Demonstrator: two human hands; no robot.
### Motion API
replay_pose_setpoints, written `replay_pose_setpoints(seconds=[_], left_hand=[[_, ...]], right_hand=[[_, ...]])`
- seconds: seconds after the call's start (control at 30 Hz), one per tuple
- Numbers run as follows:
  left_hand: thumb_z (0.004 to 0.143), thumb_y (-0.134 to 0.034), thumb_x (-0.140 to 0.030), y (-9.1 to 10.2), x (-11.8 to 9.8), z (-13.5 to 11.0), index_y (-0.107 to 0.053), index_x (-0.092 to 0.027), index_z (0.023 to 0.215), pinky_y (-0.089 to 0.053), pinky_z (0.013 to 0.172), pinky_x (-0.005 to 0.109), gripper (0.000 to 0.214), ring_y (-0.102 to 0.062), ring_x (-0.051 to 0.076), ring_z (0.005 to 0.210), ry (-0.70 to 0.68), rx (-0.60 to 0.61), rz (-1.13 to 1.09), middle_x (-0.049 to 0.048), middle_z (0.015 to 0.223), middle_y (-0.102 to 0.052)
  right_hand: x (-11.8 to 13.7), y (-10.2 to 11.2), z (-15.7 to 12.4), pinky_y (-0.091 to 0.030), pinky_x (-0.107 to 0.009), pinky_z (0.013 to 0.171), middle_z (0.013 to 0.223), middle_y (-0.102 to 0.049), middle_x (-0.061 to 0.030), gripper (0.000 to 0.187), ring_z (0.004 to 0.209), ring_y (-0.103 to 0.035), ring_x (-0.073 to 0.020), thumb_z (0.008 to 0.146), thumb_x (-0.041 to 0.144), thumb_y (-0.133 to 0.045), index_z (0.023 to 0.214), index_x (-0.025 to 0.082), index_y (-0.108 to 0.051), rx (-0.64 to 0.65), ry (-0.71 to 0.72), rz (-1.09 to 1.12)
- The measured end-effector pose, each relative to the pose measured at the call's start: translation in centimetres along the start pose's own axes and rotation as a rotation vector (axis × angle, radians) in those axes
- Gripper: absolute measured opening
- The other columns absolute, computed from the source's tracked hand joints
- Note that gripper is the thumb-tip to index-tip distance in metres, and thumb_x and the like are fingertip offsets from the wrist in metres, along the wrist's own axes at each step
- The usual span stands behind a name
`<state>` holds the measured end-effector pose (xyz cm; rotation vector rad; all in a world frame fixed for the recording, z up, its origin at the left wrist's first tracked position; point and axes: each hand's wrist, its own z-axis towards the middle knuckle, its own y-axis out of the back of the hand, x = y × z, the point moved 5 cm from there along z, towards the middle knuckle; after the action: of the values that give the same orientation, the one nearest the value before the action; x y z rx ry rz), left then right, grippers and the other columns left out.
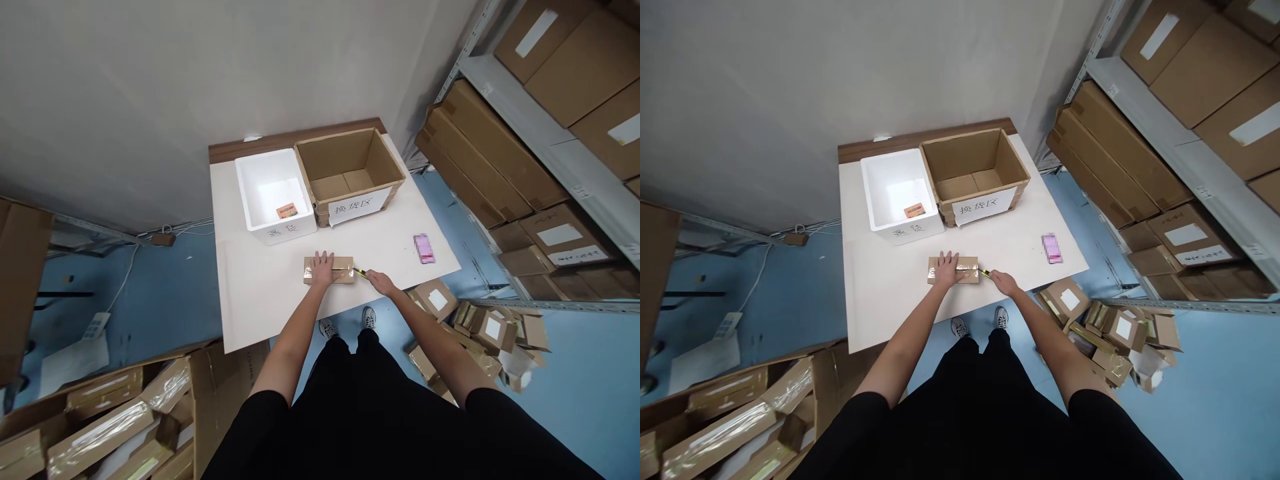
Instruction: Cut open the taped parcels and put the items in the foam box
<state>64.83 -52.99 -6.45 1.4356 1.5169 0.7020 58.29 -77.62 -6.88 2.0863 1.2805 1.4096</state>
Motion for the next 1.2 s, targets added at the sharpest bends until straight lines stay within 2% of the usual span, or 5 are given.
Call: replay_pose_setpoints(seconds=[0.23, 0.53, 0.77, 1.0, 1.2], left_hand=[[0.094, -0.064, -0.061, 0.3, 0.5, -0.6, -0.042, -0.026, 0.164, -0.017, 0.132, 0.055, 0.081, -0.026, 0.04, 0.16, -0.167, -0.129, -0.056, 0.015, 0.165, -0.047], [0.101, -0.056, -0.054, -0.4, 0.4, -1.2, -0.042, -0.026, 0.164, -0.012, 0.134, 0.055, 0.07, -0.035, 0.036, 0.156, -0.186, -0.196, -0.059, 0.0144, 0.161, -0.052], [0.103, -0.052, -0.055, 0.1, 0.5, -1.3, -0.048, -0.025, 0.159, -0.014, 0.134, 0.053, 0.064, -0.038, 0.034, 0.154, -0.184, -0.217, -0.085, 0.0142, 0.157, -0.056], [0.103, -0.046, -0.061, 0.7, 0.4, -2.4, -0.047, -0.021, 0.16, -0.014, 0.133, 0.051, 0.07, -0.038, 0.035, 0.152, -0.077, -0.237, -0.104, 0.0146, 0.16, -0.052], [0.107, -0.04, -0.043, -1.2, 0.7, -5.5, -0.035, -0.019, 0.167, -0.04, 0.119, 0.047, 0.065, -0.049, 0.035, 0.143, 0.104, -0.195, -0.119, 0.0156, 0.165, -0.047]], right_hand=[[1.0, -2.3, -1.4, -0.049, -0.033, 0.093, 0.129, -0.07, -0.0073, 0.037, 0.119, -0.064, -0.0262, 0.109, 0.051, -0.043, 0.133, 0.029, -0.061, -0.12, -0.067, -0.077], [2.9, -2.0, -1.3, -0.047, -0.032, 0.086, 0.125, -0.066, -0.0121, 0.033, 0.113, -0.064, -0.028, 0.109, 0.051, -0.048, 0.128, 0.026, -0.057, -0.155, -0.123, -0.286], [-1.0, 0.0, -3.2, -0.049, -0.033, 0.082, 0.119, -0.071, -0.0126, 0.035, 0.104, -0.07, -0.0285, 0.109, 0.053, -0.042, 0.127, 0.025, -0.053, -0.314, -0.357, -0.091], [2.3, -5.7, 1.5, -0.056, -0.033, 0.082, 0.117, -0.075, -0.009, 0.053, 0.104, -0.073, -0.0272, 0.093, 0.065, -0.061, 0.128, 0.027, -0.047, -0.248, -0.37, 0.318], [3.4, -2.0, 6.5, -0.057, -0.035, 0.083, 0.115, -0.075, -0.0144, 0.063, 0.108, -0.073, -0.0314, 0.09, 0.071, -0.063, 0.129, 0.024, -0.046, -0.331, -0.451, 0.285]])
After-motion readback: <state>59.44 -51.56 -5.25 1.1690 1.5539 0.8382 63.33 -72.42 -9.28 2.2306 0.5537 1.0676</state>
